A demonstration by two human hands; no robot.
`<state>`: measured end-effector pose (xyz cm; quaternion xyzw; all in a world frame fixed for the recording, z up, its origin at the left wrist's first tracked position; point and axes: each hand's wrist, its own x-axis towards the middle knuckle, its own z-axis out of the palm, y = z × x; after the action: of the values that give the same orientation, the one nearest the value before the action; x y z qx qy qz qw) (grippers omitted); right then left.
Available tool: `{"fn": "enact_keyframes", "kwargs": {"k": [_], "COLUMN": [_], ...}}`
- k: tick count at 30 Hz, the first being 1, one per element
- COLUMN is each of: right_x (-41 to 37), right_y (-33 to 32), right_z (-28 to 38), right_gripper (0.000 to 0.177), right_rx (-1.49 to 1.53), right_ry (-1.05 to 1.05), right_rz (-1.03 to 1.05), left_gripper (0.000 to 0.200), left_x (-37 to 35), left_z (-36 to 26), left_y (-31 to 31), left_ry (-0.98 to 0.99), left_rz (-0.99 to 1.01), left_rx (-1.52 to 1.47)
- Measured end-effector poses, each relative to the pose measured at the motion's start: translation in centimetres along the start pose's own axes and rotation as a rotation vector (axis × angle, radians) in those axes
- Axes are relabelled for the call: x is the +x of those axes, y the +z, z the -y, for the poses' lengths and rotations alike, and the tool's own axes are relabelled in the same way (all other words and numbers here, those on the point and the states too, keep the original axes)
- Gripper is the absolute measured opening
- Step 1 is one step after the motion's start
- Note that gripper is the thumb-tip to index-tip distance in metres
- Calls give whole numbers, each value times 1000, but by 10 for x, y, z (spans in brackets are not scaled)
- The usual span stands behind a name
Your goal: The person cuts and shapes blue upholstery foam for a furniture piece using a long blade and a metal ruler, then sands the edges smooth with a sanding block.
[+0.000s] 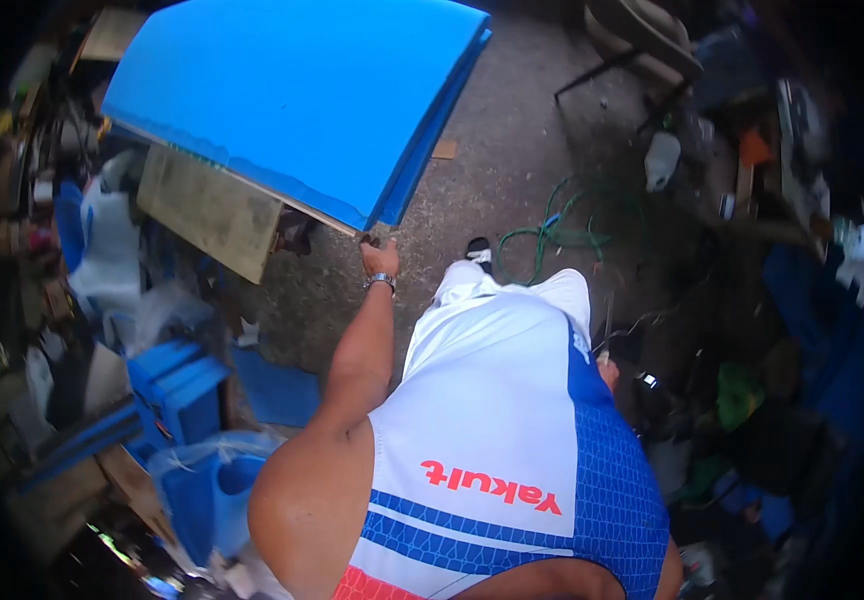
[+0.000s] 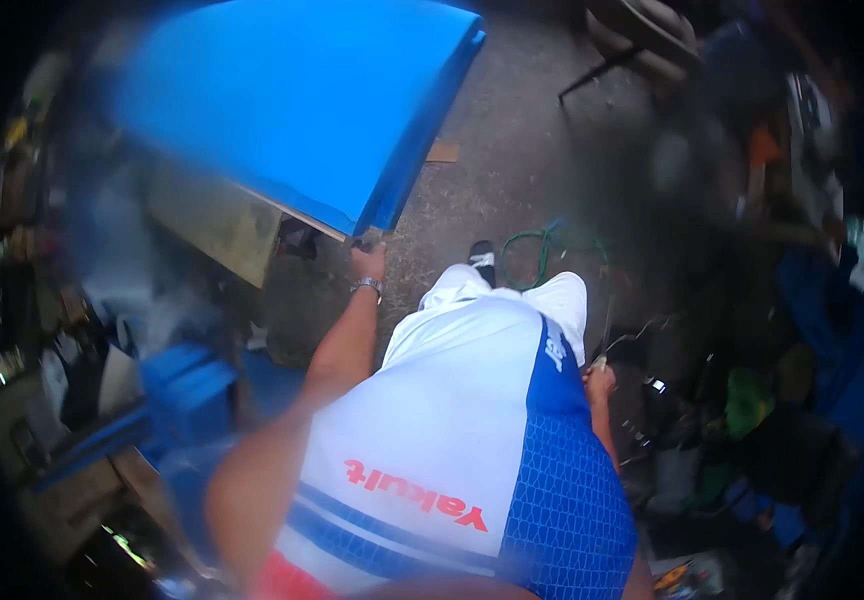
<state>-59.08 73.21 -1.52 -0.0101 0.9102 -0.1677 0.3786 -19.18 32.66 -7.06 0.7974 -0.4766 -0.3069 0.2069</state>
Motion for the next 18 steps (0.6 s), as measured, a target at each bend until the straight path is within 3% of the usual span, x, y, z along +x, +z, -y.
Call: {"fn": "enact_keyframes", "kwargs": {"k": [2,4,5,8,11,12,15,16,18], "right_x": [58,103,117,166,200,218,266,275,193], "right_y": [-5,-16,-26,-59,-85,-92,-101,-93,-76], "right_z": [4,23,51,166,311,363,529,583,687], "right_gripper": [31,36,35,34,34,34,35,35,33], "right_rx": [-75,-206,-142,-13,199,225,170,181,313], "right_ry": [-273,-496,-473,-439,-475,-543,-1039,-1252,-1095], "right_rz": [-58,-138,-85,45,149,176,219,241,407], "left_gripper": [49,40,36,23,21,26,39,39,41], "left_x": [4,-5,-11,-46,-94,-115,-163,-179,-215], "left_z": [-11,0,8,34,65,59,75,61,30], "left_y": [6,3,0,-2,23,30,76,93,139], "left_ry": [-8,11,16,-71,-304,-375,-756,-793,-883], "left_rz": [-151,25,101,589,322,121,-13,-88,-233], "left_rx": [-71,-1,21,137,36,77,-140,-109,-51]}}
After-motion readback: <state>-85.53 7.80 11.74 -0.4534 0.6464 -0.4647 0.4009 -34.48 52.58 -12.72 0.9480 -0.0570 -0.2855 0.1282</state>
